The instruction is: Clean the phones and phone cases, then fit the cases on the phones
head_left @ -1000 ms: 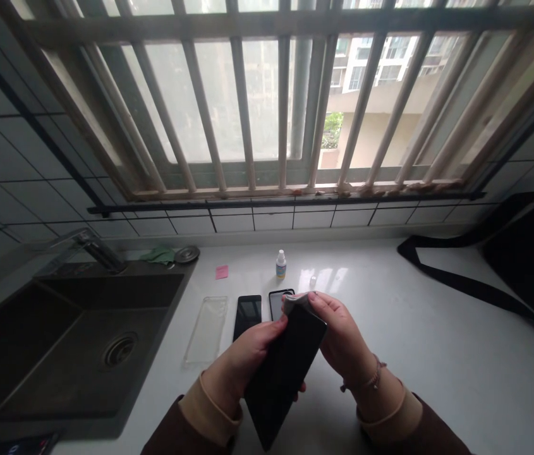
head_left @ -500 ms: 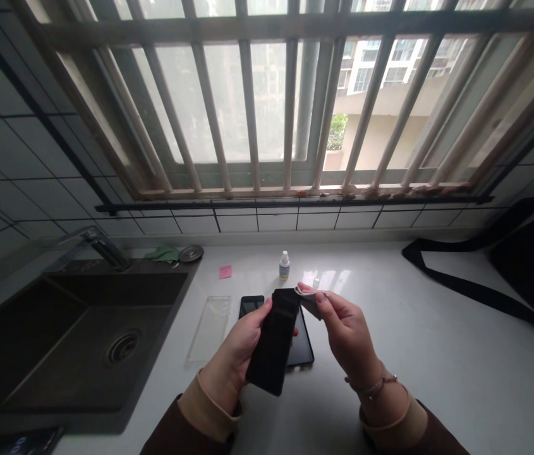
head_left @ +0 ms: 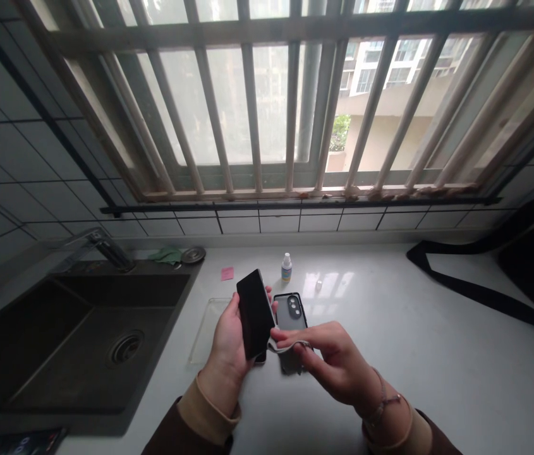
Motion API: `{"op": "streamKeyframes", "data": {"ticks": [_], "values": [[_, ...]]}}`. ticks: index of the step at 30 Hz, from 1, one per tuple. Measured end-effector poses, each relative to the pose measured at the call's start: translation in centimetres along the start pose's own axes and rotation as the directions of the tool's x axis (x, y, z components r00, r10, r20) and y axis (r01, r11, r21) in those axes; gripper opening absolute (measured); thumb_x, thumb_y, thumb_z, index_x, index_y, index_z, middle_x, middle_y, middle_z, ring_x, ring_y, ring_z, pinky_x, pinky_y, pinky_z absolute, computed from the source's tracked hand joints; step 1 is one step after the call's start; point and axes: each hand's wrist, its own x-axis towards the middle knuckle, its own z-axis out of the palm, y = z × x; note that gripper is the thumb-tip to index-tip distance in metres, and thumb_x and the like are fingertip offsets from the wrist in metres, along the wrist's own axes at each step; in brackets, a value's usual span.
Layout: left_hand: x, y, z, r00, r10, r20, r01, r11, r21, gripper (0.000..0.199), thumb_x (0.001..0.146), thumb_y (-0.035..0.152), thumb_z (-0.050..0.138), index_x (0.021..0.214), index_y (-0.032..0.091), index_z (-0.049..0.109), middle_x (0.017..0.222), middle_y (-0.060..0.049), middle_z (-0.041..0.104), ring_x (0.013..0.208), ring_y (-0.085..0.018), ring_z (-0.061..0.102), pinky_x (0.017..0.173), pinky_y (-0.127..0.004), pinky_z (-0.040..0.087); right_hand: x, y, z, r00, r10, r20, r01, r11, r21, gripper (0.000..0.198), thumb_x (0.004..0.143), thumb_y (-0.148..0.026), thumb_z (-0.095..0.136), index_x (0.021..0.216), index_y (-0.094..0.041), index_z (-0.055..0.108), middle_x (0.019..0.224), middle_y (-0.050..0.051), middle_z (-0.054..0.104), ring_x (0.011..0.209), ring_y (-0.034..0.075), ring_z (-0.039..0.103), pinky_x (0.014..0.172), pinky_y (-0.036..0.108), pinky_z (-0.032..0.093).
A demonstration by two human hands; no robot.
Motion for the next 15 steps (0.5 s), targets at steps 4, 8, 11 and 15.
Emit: {"op": "streamKeyframes", "data": {"ticks": [4,8,11,15], "values": [[-1.0,0.5,0.8,0.995,0.017,0.097,-0.012,0.999,-0.051,0.061,0.111,0.054,0.034,0.147,0.012,0.061,0.131,-0.024,0.072,0.114,-0.036,0.075,0.099,-0.058,0.062,-0.2,0.3,0.1,0.971,0.235,0.052,-0.235,0.882,0.409,0.040,0.105,-0.048,0.061,0.102,-0.016,0.086,0.091,0.013,0.085,0.076,0.025,0.082,0.065,0.033,0.066],[-1.8,0.4,0.8,0.977,-0.086,0.196,0.080,0.996,0.037,0.060,0.109,0.053,0.037,0.133,0.007,0.068,0.118,-0.022,0.075,0.095,-0.032,0.076,0.089,-0.054,0.064,0.2,1.5,-0.3,0.870,0.426,-0.247,-0.280,0.841,0.464,0.043,0.101,-0.056,0.064,0.098,-0.018,0.083,0.086,0.010,0.082,0.071,0.022,0.077,0.065,0.032,0.063],[-2.1,0.2,0.2,0.911,-0.217,0.350,0.160,0.970,0.184,0.061,0.108,0.053,0.038,0.122,0.005,0.073,0.110,-0.021,0.074,0.081,-0.026,0.072,0.072,-0.041,0.064,0.6,2.1,-1.1,0.762,0.400,-0.510,-0.371,0.914,0.163,0.046,0.102,-0.060,0.062,0.107,-0.019,0.083,0.088,0.008,0.081,0.075,0.022,0.073,0.067,0.033,0.062],[-2.7,0.0,-0.8,0.684,-0.569,0.458,0.333,0.801,0.498,0.080,0.105,0.068,0.032,0.113,0.002,0.076,0.091,-0.021,0.074,0.075,-0.027,0.072,0.070,-0.035,0.058,0.9,2.1,-1.8,0.747,0.284,-0.600,-0.373,0.928,-0.024,0.043,0.103,-0.058,0.060,0.116,-0.024,0.083,0.112,0.009,0.082,0.106,0.029,0.074,0.093,0.040,0.061]]}}
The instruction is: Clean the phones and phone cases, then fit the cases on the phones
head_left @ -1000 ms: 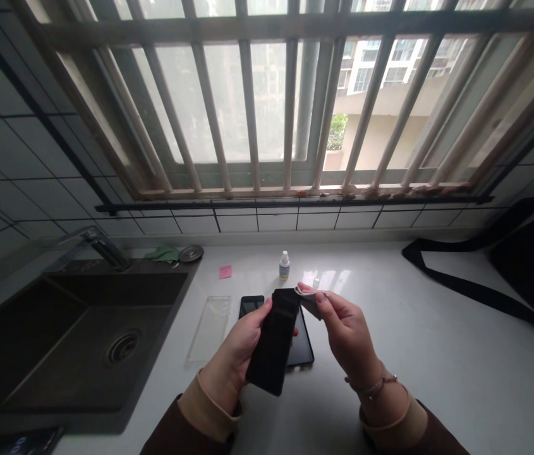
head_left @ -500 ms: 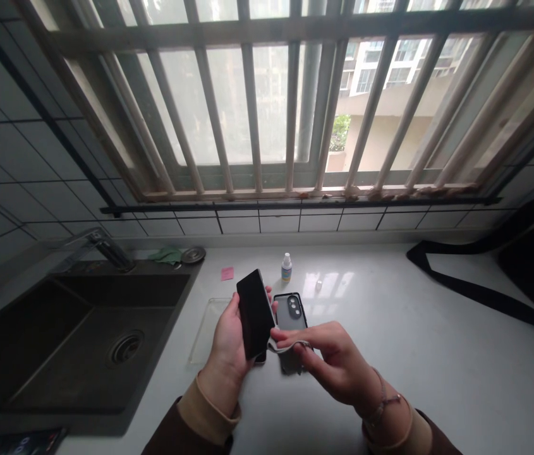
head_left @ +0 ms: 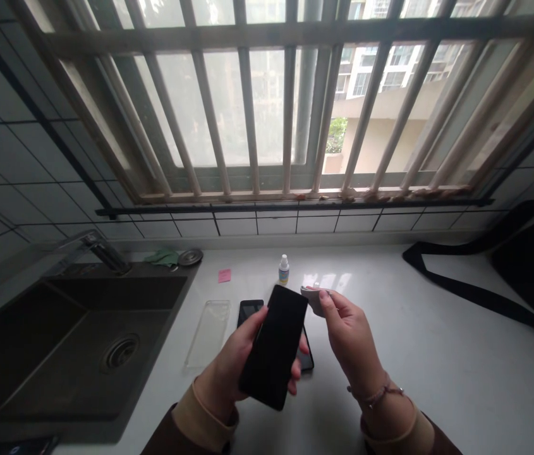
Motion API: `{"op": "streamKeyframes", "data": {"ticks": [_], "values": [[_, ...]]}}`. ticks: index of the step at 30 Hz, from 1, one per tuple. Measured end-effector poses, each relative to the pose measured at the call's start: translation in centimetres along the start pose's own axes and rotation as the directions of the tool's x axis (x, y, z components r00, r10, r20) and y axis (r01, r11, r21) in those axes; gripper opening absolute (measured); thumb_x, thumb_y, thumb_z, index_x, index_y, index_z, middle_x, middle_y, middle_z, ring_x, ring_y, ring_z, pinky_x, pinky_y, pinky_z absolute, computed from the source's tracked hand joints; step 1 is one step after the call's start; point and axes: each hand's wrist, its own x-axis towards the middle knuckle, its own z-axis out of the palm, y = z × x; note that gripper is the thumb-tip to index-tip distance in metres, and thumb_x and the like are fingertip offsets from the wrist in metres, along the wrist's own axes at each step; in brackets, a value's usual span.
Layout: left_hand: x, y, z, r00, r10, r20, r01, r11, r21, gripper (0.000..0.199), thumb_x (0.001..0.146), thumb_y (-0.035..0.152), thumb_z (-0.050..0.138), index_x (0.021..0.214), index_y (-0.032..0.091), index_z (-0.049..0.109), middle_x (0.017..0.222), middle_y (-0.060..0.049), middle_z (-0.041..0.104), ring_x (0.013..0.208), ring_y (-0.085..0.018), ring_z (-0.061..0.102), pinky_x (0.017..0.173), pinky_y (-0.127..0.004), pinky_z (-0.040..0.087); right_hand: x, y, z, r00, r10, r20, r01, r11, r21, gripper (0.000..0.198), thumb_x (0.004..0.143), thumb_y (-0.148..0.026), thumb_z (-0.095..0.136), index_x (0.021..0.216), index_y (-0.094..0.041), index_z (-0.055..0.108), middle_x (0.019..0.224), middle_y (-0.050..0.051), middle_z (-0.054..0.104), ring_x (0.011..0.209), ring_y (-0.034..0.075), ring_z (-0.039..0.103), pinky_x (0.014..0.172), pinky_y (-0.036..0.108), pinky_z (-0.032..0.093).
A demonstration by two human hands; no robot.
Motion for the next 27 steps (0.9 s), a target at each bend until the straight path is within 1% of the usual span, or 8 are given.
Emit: {"op": "streamKeyframes", "data": {"ticks": [3,6,10,14,17,20,23,27], "values": [[-0.5,-0.4,0.0,0.960,-0.261,0.105,0.251,0.963,0.099,0.088,0.102,0.074,0.029,0.107,0.001,0.078,0.084,-0.022,0.073,0.073,-0.027,0.072,0.073,-0.035,0.057,-0.3,-0.4,0.1,0.994,0.007,0.113,-0.027,0.985,0.173,0.042,0.106,-0.056,0.057,0.119,-0.024,0.081,0.116,0.009,0.081,0.111,0.029,0.074,0.099,0.041,0.059],[-0.6,-0.3,0.1,0.943,-0.314,0.109,0.304,0.948,0.099,0.091,0.102,0.075,0.028,0.107,0.000,0.078,0.084,-0.022,0.073,0.073,-0.026,0.072,0.074,-0.034,0.057,-0.8,-0.6,0.3,0.972,0.015,0.235,-0.083,0.956,0.283,0.043,0.107,-0.055,0.056,0.121,-0.023,0.081,0.111,0.009,0.083,0.102,0.028,0.077,0.093,0.040,0.061],[-0.2,0.1,-0.1,0.963,-0.254,0.093,0.250,0.967,0.057,0.090,0.102,0.074,0.029,0.107,-0.002,0.077,0.082,-0.022,0.072,0.071,-0.026,0.072,0.069,-0.032,0.057,-1.0,-0.6,0.0,0.971,-0.083,0.224,0.028,0.971,0.236,0.037,0.106,-0.051,0.060,0.120,-0.025,0.083,0.128,0.009,0.079,0.122,0.031,0.073,0.107,0.044,0.057],[0.1,0.4,-0.1,0.993,-0.108,0.035,0.109,0.994,-0.029,0.087,0.103,0.073,0.031,0.108,-0.001,0.076,0.085,-0.021,0.071,0.071,-0.025,0.070,0.065,-0.034,0.059,-0.7,-0.4,-0.4,0.983,-0.122,0.138,0.102,0.984,0.143,0.036,0.104,-0.050,0.062,0.117,-0.025,0.084,0.127,0.010,0.080,0.122,0.034,0.073,0.108,0.052,0.058],[0.3,0.6,0.1,0.996,0.072,-0.051,-0.077,0.992,-0.104,0.077,0.106,0.067,0.032,0.123,0.005,0.073,0.099,-0.018,0.072,0.075,-0.024,0.069,0.064,-0.035,0.059,-0.6,-0.3,-0.4,0.993,-0.068,0.097,0.058,0.992,0.108,0.040,0.103,-0.054,0.063,0.109,-0.022,0.085,0.110,0.011,0.084,0.103,0.033,0.079,0.092,0.049,0.065],[0.6,0.5,0.2,0.967,0.210,-0.147,-0.228,0.966,-0.121,0.064,0.108,0.060,0.036,0.129,0.010,0.071,0.111,-0.016,0.069,0.081,-0.023,0.068,0.068,-0.035,0.059,-0.6,-0.1,-0.2,0.994,0.018,0.107,-0.029,0.995,0.100,0.048,0.102,-0.061,0.060,0.103,-0.020,0.084,0.088,0.009,0.082,0.076,0.028,0.077,0.072,0.043,0.066],[1.0,0.1,0.0,0.958,0.216,-0.190,-0.240,0.964,-0.114,0.054,0.107,0.056,0.046,0.121,0.010,0.072,0.104,-0.013,0.066,0.078,-0.019,0.064,0.066,-0.030,0.055,-0.3,0.3,-0.2,0.999,0.018,0.026,-0.019,1.000,0.020,0.050,0.102,-0.063,0.059,0.104,-0.020,0.083,0.092,0.008,0.082,0.083,0.027,0.076,0.076,0.039,0.064],[1.3,-0.7,-0.1,0.957,0.175,-0.233,-0.189,0.981,-0.041,0.040,0.097,0.043,0.073,0.124,0.014,0.070,0.088,-0.002,0.058,0.066,-0.011,0.055,0.056,-0.021,0.046,0.2,1.0,-0.4,0.996,0.003,-0.085,-0.006,0.999,-0.034,0.051,0.104,-0.062,0.057,0.112,-0.019,0.082,0.101,0.008,0.082,0.095,0.027,0.074,0.086,0.039,0.061]]}}
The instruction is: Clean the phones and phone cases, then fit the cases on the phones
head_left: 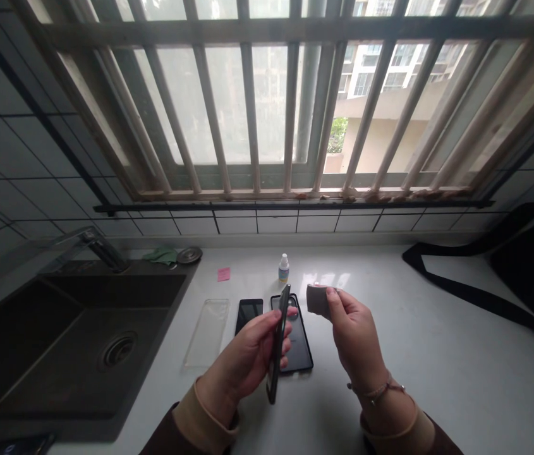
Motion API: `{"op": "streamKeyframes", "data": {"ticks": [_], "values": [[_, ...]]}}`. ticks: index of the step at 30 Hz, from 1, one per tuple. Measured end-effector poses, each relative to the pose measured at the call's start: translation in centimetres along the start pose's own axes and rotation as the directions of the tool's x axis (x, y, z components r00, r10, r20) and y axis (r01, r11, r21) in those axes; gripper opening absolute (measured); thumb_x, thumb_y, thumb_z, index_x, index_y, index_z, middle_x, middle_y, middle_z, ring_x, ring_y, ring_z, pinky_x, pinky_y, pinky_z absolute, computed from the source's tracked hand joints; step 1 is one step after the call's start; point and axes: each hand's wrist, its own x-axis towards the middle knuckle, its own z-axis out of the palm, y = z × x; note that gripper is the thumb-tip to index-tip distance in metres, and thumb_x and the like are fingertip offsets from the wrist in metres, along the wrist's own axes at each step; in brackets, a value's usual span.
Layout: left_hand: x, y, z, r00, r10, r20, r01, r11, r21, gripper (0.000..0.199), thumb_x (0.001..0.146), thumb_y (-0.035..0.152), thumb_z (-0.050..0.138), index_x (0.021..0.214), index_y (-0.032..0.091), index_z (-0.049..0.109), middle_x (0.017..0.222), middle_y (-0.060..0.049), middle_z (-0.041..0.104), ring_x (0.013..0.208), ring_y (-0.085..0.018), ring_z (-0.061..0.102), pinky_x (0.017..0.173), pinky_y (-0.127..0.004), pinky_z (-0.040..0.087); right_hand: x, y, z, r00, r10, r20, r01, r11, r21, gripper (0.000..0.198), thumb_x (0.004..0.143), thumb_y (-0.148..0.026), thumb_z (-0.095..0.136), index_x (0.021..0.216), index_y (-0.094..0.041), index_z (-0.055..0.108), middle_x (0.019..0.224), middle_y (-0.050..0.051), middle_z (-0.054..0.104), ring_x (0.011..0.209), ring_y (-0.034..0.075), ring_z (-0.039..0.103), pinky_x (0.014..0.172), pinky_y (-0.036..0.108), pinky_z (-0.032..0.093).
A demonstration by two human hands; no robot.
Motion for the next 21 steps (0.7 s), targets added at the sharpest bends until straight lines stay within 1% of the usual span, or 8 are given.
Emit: {"op": "streamKeyframes", "data": {"ticks": [2,5,8,10,13,16,18,21], "values": [[-0.1,-0.3,0.3,0.999,-0.016,-0.029,0.018,0.997,0.078,0.038,0.092,0.040,0.080,0.117,0.013,0.071,0.085,-0.001,0.057,0.062,-0.009,0.053,0.054,-0.019,0.044,0.0,0.1,0.1,1.000,-0.003,0.020,0.002,1.000,0.031,0.050,0.105,-0.061,0.056,0.118,-0.019,0.081,0.107,0.008,0.081,0.101,0.028,0.074,0.092,0.041,0.061],[-0.2,-0.5,0.9,0.998,-0.061,0.010,0.059,0.987,0.147,0.033,0.093,0.041,0.080,0.108,0.012,0.072,0.076,0.000,0.056,0.060,-0.008,0.052,0.058,-0.019,0.046,-0.2,-0.2,0.5,0.992,-0.005,0.123,-0.012,0.991,0.133,0.048,0.106,-0.060,0.056,0.122,-0.021,0.080,0.116,0.009,0.081,0.106,0.028,0.075,0.100,0.044,0.061],[-0.1,-0.8,0.9,0.997,-0.066,0.048,0.056,0.982,0.179,0.030,0.094,0.037,0.080,0.110,0.013,0.072,0.079,-0.002,0.060,0.065,-0.011,0.058,0.066,-0.022,0.053,-0.5,-0.7,0.9,0.970,0.000,0.243,-0.055,0.975,0.218,0.047,0.106,-0.059,0.056,0.119,-0.021,0.080,0.114,0.010,0.082,0.104,0.028,0.077,0.099,0.044,0.063],[0.1,-0.9,0.6,0.998,-0.044,0.036,0.037,0.984,0.177,0.031,0.094,0.036,0.080,0.114,0.014,0.071,0.085,-0.004,0.064,0.069,-0.012,0.061,0.069,-0.024,0.055,-0.7,-1.0,1.0,0.963,-0.028,0.267,-0.025,0.981,0.193,0.045,0.107,-0.057,0.055,0.117,-0.022,0.081,0.115,0.010,0.082,0.107,0.029,0.077,0.099,0.044,0.063],[0.1,-1.0,0.4,0.999,-0.024,0.027,0.019,0.987,0.157,0.027,0.096,0.037,0.077,0.109,0.014,0.071,0.079,-0.003,0.064,0.063,-0.011,0.059,0.067,-0.023,0.055,-1.2,-1.2,0.8,0.967,-0.134,0.216,0.120,0.990,0.076,0.038,0.109,-0.050,0.055,0.120,-0.026,0.082,0.121,0.008,0.081,0.115,0.030,0.076,0.104,0.046,0.061],[0.1,-1.0,0.7,1.000,-0.003,0.025,0.001,0.996,0.095,0.023,0.098,0.036,0.075,0.101,0.014,0.070,0.071,0.000,0.062,0.057,-0.010,0.058,0.063,-0.021,0.054,-1.7,-1.1,0.7,0.943,-0.279,0.183,0.282,0.959,0.014,0.032,0.109,-0.037,0.057,0.132,-0.029,0.078,0.135,0.007,0.077,0.128,0.031,0.072,0.114,0.049,0.057],[0.2,-0.9,0.8,1.000,0.028,-0.011,-0.027,0.999,0.035,0.020,0.100,0.033,0.073,0.102,0.014,0.070,0.071,-0.001,0.064,0.057,-0.011,0.060,0.059,-0.021,0.053,-1.9,-1.1,0.9,0.901,-0.384,0.202,0.393,0.920,-0.005,0.035,0.108,-0.027,0.058,0.139,-0.030,0.074,0.144,0.006,0.071,0.136,0.030,0.067,0.120,0.051,0.053],[0.7,-0.7,0.7,0.990,0.082,-0.116,-0.092,0.992,-0.086,0.015,0.102,0.024,0.067,0.110,0.012,0.071,0.079,-0.006,0.071,0.062,-0.013,0.067,0.059,-0.021,0.055,-2.1,-1.2,1.3,0.797,-0.508,0.326,0.537,0.844,0.002,0.043,0.104,-0.015,0.060,0.142,-0.031,0.071,0.147,0.004,0.069,0.140,0.029,0.064,0.121,0.052,0.052]]}}
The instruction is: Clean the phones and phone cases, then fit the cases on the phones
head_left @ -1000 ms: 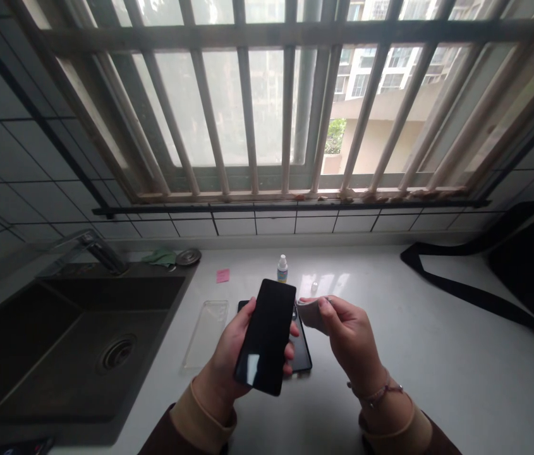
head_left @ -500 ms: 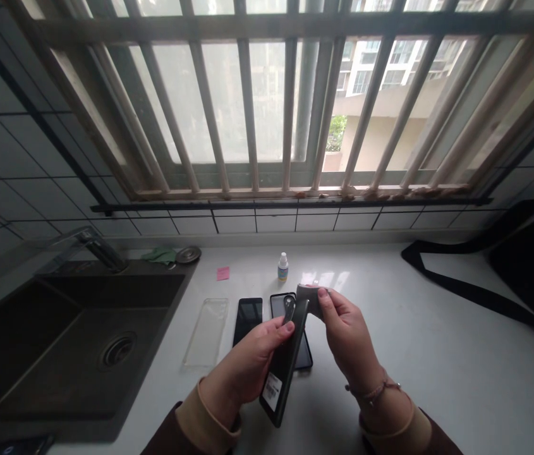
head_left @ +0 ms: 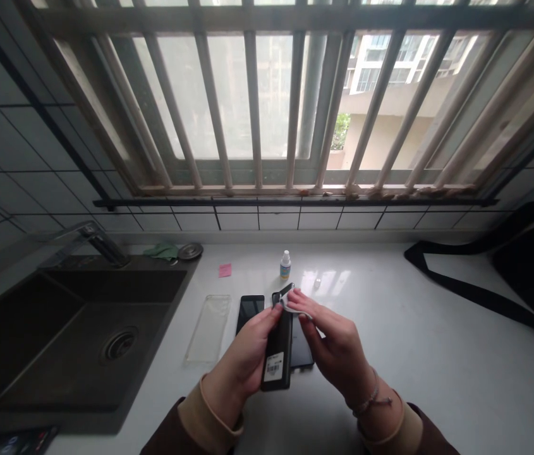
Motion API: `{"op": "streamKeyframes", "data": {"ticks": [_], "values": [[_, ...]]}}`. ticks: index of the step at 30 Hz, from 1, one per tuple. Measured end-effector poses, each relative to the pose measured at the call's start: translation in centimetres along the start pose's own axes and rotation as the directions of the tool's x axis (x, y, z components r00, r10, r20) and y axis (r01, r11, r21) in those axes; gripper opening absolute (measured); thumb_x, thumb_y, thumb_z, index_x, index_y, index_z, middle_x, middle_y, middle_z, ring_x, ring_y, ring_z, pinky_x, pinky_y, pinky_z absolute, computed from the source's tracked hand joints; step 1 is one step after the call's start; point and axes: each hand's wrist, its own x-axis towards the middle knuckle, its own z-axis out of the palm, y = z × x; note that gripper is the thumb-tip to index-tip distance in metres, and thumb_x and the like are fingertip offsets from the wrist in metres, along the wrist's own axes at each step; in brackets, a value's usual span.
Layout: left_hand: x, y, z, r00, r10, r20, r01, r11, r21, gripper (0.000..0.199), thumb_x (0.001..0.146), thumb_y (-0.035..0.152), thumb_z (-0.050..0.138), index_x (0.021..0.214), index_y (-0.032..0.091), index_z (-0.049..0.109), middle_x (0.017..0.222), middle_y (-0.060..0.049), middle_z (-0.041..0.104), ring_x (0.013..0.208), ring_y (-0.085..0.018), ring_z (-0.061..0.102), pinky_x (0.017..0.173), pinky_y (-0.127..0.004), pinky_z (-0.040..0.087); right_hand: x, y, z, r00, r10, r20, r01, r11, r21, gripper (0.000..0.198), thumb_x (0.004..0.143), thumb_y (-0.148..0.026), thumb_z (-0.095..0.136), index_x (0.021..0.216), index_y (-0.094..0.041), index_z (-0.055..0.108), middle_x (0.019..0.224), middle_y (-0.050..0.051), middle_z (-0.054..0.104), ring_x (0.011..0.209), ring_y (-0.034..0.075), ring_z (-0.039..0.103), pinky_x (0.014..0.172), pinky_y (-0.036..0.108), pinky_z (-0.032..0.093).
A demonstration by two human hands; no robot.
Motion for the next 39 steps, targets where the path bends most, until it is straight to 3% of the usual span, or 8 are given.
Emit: {"op": "streamKeyframes", "data": {"ticks": [5,11,14,19,25,29,34,39], "values": [[1.0,0.7,-0.7,0.980,0.035,-0.193,-0.067,0.985,-0.159,0.016,0.105,0.025,0.063,0.103,0.010,0.068,0.088,-0.012,0.076,0.070,-0.017,0.074,0.073,-0.029,0.064,0.1,-1.2,0.1,0.970,-0.148,0.194,0.130,0.986,0.105,0.052,0.099,-0.007,0.061,0.144,-0.030,0.069,0.143,0.004,0.071,0.136,0.028,0.067,0.115,0.050,0.059],[0.8,2.2,-0.8,0.961,-0.014,-0.275,-0.058,0.966,-0.252,0.025,0.105,0.036,0.062,0.102,0.012,0.069,0.084,-0.011,0.077,0.057,-0.018,0.069,0.065,-0.033,0.065,-0.4,-1.9,0.0,0.938,-0.275,0.213,0.259,0.961,0.101,0.059,0.093,-0.002,0.064,0.146,-0.028,0.068,0.141,0.006,0.072,0.134,0.029,0.068,0.114,0.050,0.060],[0.2,2.7,-0.3,0.941,0.090,-0.328,-0.184,0.945,-0.270,0.033,0.105,0.040,0.060,0.105,0.009,0.071,0.088,-0.014,0.078,0.067,-0.022,0.075,0.069,-0.036,0.066,-0.4,-1.6,0.3,0.922,-0.335,0.195,0.328,0.942,0.067,0.060,0.092,0.000,0.062,0.147,-0.023,0.066,0.142,0.008,0.072,0.137,0.029,0.066,0.115,0.050,0.060],[-0.7,2.7,0.4,0.919,0.302,-0.253,-0.378,0.859,-0.345,0.048,0.105,0.050,0.057,0.129,0.010,0.071,0.127,-0.021,0.074,0.112,-0.032,0.076,0.100,-0.049,0.063,-0.5,-1.1,0.8,0.964,-0.236,0.122,0.231,0.972,0.055,0.049,0.096,-0.001,0.059,0.141,-0.020,0.070,0.142,0.011,0.072,0.138,0.028,0.065,0.115,0.047,0.059],[-0.7,2.5,0.1,0.843,0.485,-0.233,-0.537,0.774,-0.334,0.068,0.102,0.073,0.046,0.139,0.020,0.069,0.107,-0.013,0.075,0.101,-0.029,0.074,0.101,-0.058,0.059,-1.3,-0.9,1.1,0.998,-0.013,-0.063,0.008,0.996,-0.085,0.038,0.102,-0.011,0.060,0.135,-0.026,0.074,0.132,0.007,0.078,0.121,0.026,0.076,0.107,0.041,0.064],[-0.4,2.4,-0.1,0.844,0.488,-0.222,-0.536,0.761,-0.365,0.073,0.103,0.075,0.038,0.138,0.020,0.070,0.109,-0.013,0.074,0.097,-0.026,0.073,0.104,-0.059,0.057,-1.4,-0.7,1.4,0.985,0.116,-0.127,-0.128,0.988,-0.089,0.031,0.105,-0.018,0.060,0.128,-0.026,0.078,0.120,0.005,0.082,0.108,0.024,0.081,0.094,0.035,0.069],[0.0,2.2,-0.2,0.853,0.458,-0.250,-0.522,0.756,-0.396,0.076,0.104,0.075,0.031,0.128,0.017,0.075,0.103,-0.013,0.073,0.091,-0.024,0.072,0.104,-0.056,0.058,-1.4,-0.9,2.0,0.998,-0.061,0.007,0.061,0.995,-0.077,0.039,0.100,-0.010,0.062,0.135,-0.022,0.074,0.134,0.009,0.077,0.121,0.026,0.076,0.107,0.038,0.064],[0.2,2.6,-0.3,0.834,0.453,-0.317,-0.550,0.735,-0.397,0.074,0.104,0.075,0.031,0.126,0.019,0.074,0.102,-0.012,0.072,0.088,-0.024,0.071,0.104,-0.058,0.057,-1.4,-1.2,2.3,0.986,-0.169,0.003,0.168,0.979,-0.116,0.045,0.095,-0.003,0.064,0.135,-0.021,0.074,0.128,0.010,0.079,0.118,0.024,0.078,0.104,0.035,0.066]]}}
